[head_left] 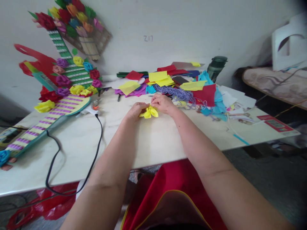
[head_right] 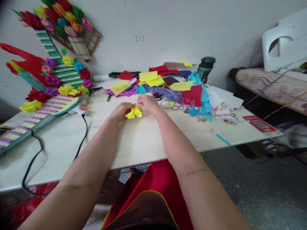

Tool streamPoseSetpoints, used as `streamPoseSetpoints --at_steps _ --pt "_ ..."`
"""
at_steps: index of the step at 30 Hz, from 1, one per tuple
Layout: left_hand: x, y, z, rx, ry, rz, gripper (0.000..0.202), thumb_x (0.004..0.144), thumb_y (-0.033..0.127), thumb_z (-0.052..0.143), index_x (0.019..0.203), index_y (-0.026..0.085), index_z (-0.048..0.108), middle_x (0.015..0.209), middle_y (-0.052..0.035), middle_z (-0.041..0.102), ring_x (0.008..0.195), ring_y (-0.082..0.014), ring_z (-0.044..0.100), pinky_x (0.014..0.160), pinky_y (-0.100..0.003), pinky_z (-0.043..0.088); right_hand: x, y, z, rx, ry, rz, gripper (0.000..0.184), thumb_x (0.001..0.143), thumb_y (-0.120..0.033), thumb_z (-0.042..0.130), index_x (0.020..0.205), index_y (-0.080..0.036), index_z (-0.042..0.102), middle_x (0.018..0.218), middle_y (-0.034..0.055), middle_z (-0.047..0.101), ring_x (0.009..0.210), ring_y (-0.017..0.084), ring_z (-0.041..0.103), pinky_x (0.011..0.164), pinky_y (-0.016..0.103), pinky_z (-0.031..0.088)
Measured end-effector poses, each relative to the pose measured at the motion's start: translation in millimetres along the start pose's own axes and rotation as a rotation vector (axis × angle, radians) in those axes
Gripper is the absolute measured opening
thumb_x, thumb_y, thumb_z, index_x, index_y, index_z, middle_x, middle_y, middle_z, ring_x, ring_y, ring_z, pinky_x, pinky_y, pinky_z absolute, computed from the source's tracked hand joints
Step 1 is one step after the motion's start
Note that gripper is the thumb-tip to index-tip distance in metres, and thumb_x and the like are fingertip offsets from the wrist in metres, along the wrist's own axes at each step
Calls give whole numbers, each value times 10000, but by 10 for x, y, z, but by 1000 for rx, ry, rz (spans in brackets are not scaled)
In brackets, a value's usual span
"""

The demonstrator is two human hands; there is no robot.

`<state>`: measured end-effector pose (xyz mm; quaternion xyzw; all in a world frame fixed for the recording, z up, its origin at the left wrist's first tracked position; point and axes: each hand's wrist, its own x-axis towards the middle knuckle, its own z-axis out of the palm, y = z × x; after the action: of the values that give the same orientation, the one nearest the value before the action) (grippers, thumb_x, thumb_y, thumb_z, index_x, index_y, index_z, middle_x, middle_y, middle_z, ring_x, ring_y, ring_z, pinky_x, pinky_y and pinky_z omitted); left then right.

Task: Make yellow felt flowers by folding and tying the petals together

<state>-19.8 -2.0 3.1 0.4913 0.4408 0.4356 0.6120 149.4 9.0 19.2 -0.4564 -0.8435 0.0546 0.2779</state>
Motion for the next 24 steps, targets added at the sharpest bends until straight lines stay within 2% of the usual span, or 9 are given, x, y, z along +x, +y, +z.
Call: streamPoseSetpoints --at_steps 11,16,21,24 --pt "-6 10 11 -34 -2 15 191 660 190 715 574 136 553 486 13 515 436 -87 482 467 -213 374 -4 2 44 90 39 1 133 792 -182 612 714 -177 719 1007 48 673 844 149 592 738 276 422" --pt "-13 12 0 -17 -9 16 185 624 203 757 614 132 587 499 13 548 428 -85 487 460 -212 377 20 44 88 111 27 21 104 784 -179 624 744 -179 720 1031 49 673 885 152 601 779 275 445" --pt "-38 24 -6 9 -14 37 218 619 239 787 642 141 594 515 6 576 431 -94 508 453 -214 376 37 107 98 130 -41 -12 160 824 -228 594 805 -193 749 983 39 694 885 151 610 792 272 456" --pt "-43 30 1 15 -15 36 210 637 249 783 659 140 604 524 1 586 447 -97 518 462 -215 382 32 100 76 104 -38 -13 179 827 -219 584 795 -186 757 982 44 699 885 157 617 779 275 450"
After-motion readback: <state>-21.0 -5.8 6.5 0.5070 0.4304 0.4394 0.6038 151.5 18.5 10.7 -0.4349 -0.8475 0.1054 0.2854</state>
